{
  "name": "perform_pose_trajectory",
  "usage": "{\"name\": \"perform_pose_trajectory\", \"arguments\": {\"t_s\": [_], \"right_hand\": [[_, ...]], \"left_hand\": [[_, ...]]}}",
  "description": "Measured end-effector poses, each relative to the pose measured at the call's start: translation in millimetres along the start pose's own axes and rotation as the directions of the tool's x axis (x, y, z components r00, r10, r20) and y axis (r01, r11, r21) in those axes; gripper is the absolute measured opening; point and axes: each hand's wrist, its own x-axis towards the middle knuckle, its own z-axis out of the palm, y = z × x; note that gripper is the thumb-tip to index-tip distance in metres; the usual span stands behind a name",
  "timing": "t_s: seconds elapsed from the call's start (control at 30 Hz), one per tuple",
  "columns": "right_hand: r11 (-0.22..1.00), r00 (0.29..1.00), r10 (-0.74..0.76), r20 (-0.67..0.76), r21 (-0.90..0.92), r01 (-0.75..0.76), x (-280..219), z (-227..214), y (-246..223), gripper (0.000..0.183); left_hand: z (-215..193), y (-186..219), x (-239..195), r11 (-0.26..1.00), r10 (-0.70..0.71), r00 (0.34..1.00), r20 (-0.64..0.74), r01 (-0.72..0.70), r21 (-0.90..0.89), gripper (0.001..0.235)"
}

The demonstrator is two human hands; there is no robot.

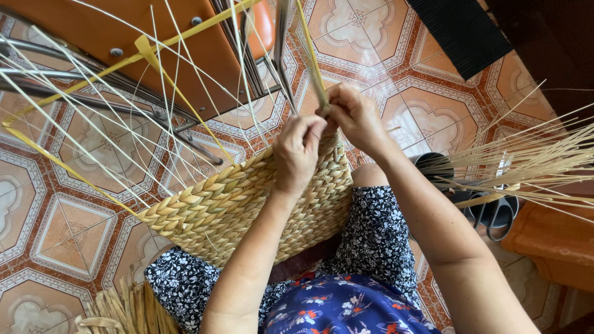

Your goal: The person weaves a basket by hand using dried palm leaves. They sit on the floor and interlace the leaves through a metal frame structure, tightening the weave and occasionally adjusting the basket's position.

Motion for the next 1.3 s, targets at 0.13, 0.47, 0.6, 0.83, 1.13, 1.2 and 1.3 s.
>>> {"name": "perform_pose_trajectory", "arguments": {"t_s": [0.13,0.47,0.6,0.83,1.13,1.2,1.3], "right_hand": [[0.94,0.999,0.03,-0.009,-0.339,-0.032,5.8,6.6,-45.5,0.009],[0.982,0.998,-0.05,0.03,-0.179,0.055,-6.2,9.2,-55.4,0.011],[0.971,0.994,0.108,-0.032,-0.209,-0.112,-4.1,11.3,-58.3,0.011],[0.98,0.996,0.037,0.081,-0.2,-0.02,9.9,-1.3,-63.2,0.015],[0.889,0.942,-0.296,0.159,-0.314,0.333,-7.7,-2.4,-78.1,0.021],[0.903,0.95,-0.251,0.184,-0.31,0.299,3.5,7.2,-70.7,0.016],[0.928,0.978,-0.134,0.162,-0.327,0.181,10.4,12.7,-63.0,0.009]], "left_hand": [[-26.7,36.6,2.5,0.933,0.349,0.933,-0.084,-0.338,0.123,0.017],[-78.2,44.8,-8.3,0.953,-0.272,0.956,0.106,0.252,0.168,0.024],[-100.5,58.2,1.0,0.918,-0.391,0.888,0.242,0.357,0.172,0.027],[-66.3,94.2,-9.0,0.725,0.36,0.931,0.058,-0.318,0.61,0.078],[-127.4,67.1,24.7,0.903,-0.423,0.746,0.515,0.297,0.312,0.021],[-146.5,54.1,33.6,0.914,-0.362,0.798,0.482,0.404,0.016,0.017],[-166.6,29.9,34.2,0.542,0.012,0.886,0.463,0.383,-0.748,0.034]]}}
